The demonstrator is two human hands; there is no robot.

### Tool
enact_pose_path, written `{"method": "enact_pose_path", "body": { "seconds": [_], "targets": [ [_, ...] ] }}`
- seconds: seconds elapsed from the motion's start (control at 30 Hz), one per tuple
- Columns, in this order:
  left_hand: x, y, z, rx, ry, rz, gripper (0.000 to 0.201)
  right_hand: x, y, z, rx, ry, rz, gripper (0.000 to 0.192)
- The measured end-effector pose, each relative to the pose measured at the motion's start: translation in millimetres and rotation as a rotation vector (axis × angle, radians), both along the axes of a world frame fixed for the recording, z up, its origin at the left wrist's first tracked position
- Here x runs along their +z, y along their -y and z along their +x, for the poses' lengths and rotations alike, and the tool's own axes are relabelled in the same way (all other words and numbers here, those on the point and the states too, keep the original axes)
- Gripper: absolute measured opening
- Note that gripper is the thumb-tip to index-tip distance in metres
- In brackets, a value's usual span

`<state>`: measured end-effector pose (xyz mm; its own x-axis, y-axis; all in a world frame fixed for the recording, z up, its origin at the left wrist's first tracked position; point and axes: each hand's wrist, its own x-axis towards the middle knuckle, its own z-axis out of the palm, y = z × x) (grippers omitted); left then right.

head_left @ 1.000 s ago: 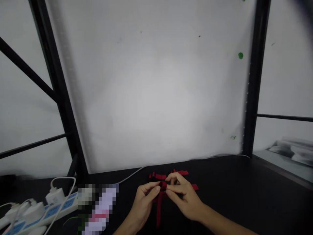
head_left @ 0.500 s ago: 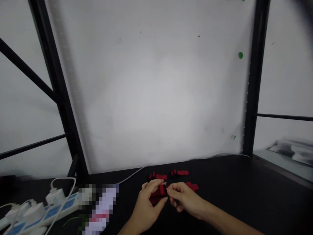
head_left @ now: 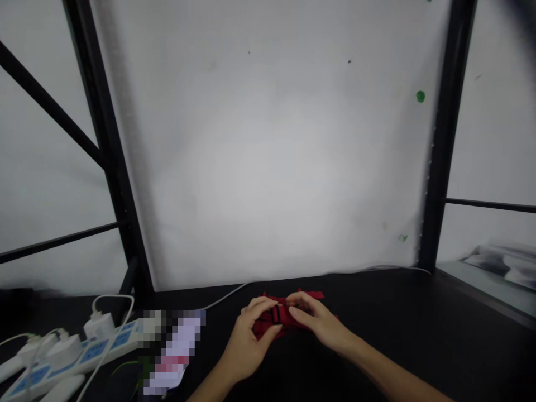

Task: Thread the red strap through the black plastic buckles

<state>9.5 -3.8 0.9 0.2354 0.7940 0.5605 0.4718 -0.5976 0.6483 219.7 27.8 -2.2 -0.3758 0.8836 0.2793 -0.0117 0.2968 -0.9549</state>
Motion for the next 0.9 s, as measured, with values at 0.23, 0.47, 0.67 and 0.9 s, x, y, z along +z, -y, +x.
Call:
{"method": "enact_pose_path", "body": {
  "seconds": [0.23, 0.47, 0.67, 0.9],
  "targets": [
    [10.0, -19, -16, 0.173, -0.407, 0.247, 0.049, 7.6, -27, -6, -0.121, 0.207, 0.016, 0.018],
    [8.2, -68, -38, 0.26, -0.544, 0.162, 0.032, 21.1, -76, -43, -0.297, 0.557, 0.123, 0.016],
    [-30.4, -91, -42, 0.229, -0.575, 0.083, 0.031, 0.3, -80, -62, -0.486, 0.821, 0.229, 0.012],
    [-28.6, -78, -49, 0.25, -0.527, 0.082, 0.039, 4.2, -65, -40, -0.5, 0.897, 0.347, 0.027]
  ]
}}
